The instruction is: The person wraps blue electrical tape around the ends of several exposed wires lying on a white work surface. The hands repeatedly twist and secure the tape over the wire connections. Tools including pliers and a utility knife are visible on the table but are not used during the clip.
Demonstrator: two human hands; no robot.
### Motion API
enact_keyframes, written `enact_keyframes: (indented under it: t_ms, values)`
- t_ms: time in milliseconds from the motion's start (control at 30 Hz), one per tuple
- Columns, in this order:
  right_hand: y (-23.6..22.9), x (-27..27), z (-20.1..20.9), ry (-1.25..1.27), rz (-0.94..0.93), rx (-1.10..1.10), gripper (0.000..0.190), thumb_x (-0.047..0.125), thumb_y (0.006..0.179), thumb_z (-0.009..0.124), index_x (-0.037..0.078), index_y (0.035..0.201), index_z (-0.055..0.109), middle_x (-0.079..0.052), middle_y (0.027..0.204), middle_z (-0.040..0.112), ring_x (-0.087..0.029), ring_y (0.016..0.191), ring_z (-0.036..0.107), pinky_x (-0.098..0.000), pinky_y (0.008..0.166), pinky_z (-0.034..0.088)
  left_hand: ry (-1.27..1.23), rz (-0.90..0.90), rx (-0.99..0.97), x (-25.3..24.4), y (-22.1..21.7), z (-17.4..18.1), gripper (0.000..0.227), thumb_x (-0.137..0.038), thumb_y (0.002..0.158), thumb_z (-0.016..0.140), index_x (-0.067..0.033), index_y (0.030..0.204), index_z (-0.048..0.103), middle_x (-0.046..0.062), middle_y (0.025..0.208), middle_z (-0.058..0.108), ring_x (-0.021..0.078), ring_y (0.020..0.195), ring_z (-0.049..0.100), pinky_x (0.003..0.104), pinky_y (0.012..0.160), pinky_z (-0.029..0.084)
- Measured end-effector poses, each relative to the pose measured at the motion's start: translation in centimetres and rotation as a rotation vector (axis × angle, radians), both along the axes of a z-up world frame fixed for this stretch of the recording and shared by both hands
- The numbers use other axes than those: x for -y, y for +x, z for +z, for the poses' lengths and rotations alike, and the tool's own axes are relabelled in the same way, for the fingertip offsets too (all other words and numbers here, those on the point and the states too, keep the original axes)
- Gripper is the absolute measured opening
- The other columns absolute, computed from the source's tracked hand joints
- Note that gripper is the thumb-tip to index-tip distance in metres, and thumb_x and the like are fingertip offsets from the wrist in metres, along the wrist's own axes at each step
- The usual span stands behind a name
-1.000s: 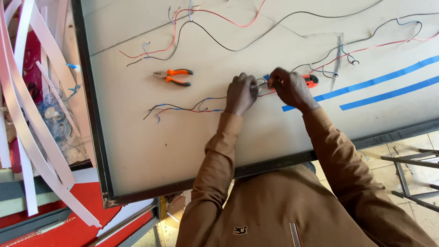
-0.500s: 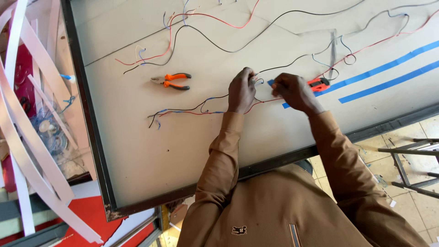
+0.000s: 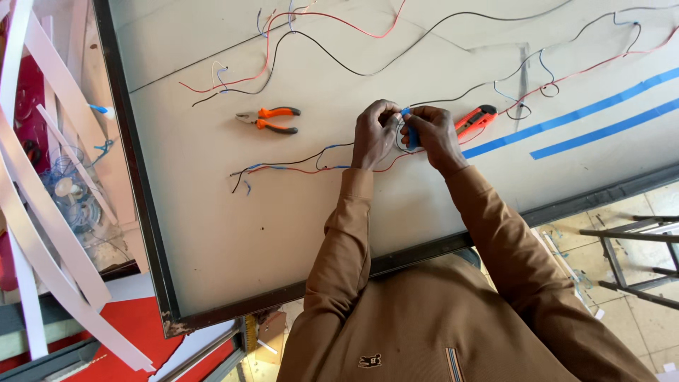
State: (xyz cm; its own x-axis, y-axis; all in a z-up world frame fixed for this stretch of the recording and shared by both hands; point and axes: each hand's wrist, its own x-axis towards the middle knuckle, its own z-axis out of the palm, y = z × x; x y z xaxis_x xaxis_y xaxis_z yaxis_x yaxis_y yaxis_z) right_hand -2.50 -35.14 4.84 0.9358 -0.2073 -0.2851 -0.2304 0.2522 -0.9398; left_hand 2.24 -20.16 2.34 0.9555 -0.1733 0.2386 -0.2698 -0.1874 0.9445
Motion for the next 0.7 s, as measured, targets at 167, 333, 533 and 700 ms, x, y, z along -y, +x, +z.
enact_keyframes:
  t_ms: [167,333,533,700]
  values:
    - [0.8,0.6,-1.0,0.031,-0.031,-0.042,0.024,0.009,0.104,0.075,-0.008,0.121,0.071,-0.015,0.080,0.075,-0.022,0.064,0.081,-0.0329,0.054,0.070,-0.031,-0.034,-0.001,-0.2,0.2,-0.3,0.019,-0.001,0.101,0.073,-0.0106,0.117,0.077,0.010,0.088,0.075,0.0238,0.086,0.079,0.040,0.071,0.065]
    - [1.4,0.8,-1.1,0.054,-0.028,-0.034,0.024,0.008,0.102,0.075,-0.010,0.118,0.071,-0.014,0.078,0.074,-0.021,0.062,0.081,-0.0337,0.051,0.070,-0.048,-0.057,0.006,-0.4,-0.3,0.7,0.034,0.000,0.102,0.072,-0.0129,0.134,0.069,0.007,0.089,0.073,0.0190,0.084,0.075,0.038,0.068,0.062]
    - [2.3,1.1,-1.6,0.074,-0.012,-0.034,0.019,0.007,0.101,0.075,-0.008,0.112,0.075,-0.016,0.075,0.076,-0.022,0.060,0.081,-0.0341,0.050,0.070,-0.039,-0.089,-0.021,-0.4,0.3,-0.4,0.039,-0.002,0.103,0.073,-0.0123,0.140,0.068,0.007,0.091,0.076,0.0190,0.082,0.077,0.037,0.068,0.061]
    - [2.6,1.6,-2.8,0.083,0.002,-0.020,0.017,0.006,0.100,0.073,-0.007,0.110,0.077,-0.018,0.073,0.075,-0.024,0.058,0.081,-0.0360,0.048,0.069,-0.023,-0.109,-0.029,-0.6,0.2,-0.4,0.042,-0.001,0.104,0.073,-0.0107,0.144,0.069,0.008,0.091,0.077,0.0192,0.082,0.077,0.036,0.069,0.061]
